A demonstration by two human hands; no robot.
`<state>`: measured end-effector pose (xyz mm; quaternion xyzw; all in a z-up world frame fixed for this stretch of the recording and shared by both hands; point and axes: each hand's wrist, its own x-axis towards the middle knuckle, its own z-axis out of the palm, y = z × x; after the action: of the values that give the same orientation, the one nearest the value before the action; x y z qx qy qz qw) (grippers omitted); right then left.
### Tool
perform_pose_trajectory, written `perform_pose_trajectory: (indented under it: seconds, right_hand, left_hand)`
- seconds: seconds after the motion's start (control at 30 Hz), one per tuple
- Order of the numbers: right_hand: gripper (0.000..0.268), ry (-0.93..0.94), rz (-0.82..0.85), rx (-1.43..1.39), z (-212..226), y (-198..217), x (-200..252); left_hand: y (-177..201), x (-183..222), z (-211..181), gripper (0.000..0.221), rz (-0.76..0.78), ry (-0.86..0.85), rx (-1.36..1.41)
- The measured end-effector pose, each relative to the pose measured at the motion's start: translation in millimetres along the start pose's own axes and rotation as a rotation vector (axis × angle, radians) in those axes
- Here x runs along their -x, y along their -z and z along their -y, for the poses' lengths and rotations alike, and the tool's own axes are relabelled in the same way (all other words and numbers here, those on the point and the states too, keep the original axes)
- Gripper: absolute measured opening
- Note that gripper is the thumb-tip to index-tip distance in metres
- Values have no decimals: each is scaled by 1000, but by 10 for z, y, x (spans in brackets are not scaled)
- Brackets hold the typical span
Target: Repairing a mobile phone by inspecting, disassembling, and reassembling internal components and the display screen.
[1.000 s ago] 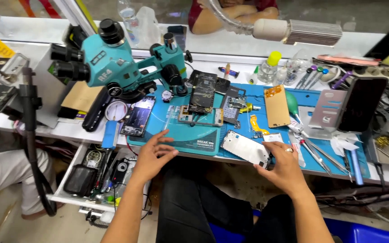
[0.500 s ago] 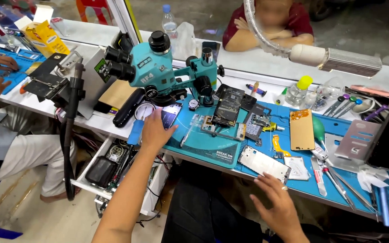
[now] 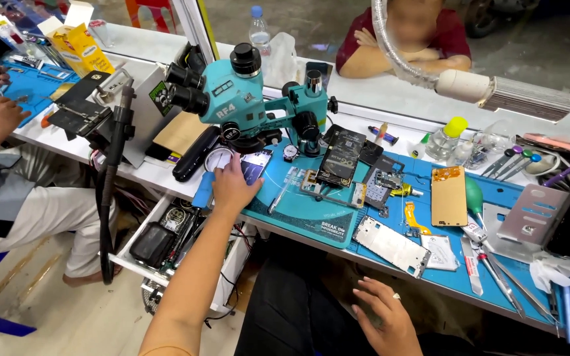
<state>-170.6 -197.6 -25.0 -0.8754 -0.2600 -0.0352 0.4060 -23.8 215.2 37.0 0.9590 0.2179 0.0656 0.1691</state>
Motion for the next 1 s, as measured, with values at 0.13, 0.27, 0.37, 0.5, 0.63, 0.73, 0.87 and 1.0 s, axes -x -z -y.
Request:
perform_pose_trajectory:
  seconds: [0.13, 0.27, 0.37, 0.5, 0.63, 0.73, 0.87, 1.0]
  right_hand:
    - [27, 31, -20, -24, 88, -23, -31]
    - [26, 24, -37, -39, 151, 38, -91]
    - [25, 67, -113, -61, 187, 61, -145]
    - [26, 30, -124, -92, 242, 77, -182]
    - [24, 28, -142, -123, 312, 69, -244]
    - [23, 44, -150, -155, 378, 84, -286]
    - [23, -151, -163, -364, 492, 79, -341]
    - [35, -659, -155, -943, 660, 51, -535]
  left_hand:
    - [43, 88, -15, 98, 23, 14, 37]
    - [25, 141, 12, 93, 0, 26, 54]
    - [66, 172, 11, 88, -16, 1, 78]
    - [119, 267, 20, 83, -20, -22, 143]
    - [87, 295, 132, 80, -72, -89, 199]
    - [143, 385, 132, 77, -99, -157, 234]
    - [387, 686, -58, 82, -3, -158, 284]
    - [603, 1069, -401, 86, 142, -194, 321]
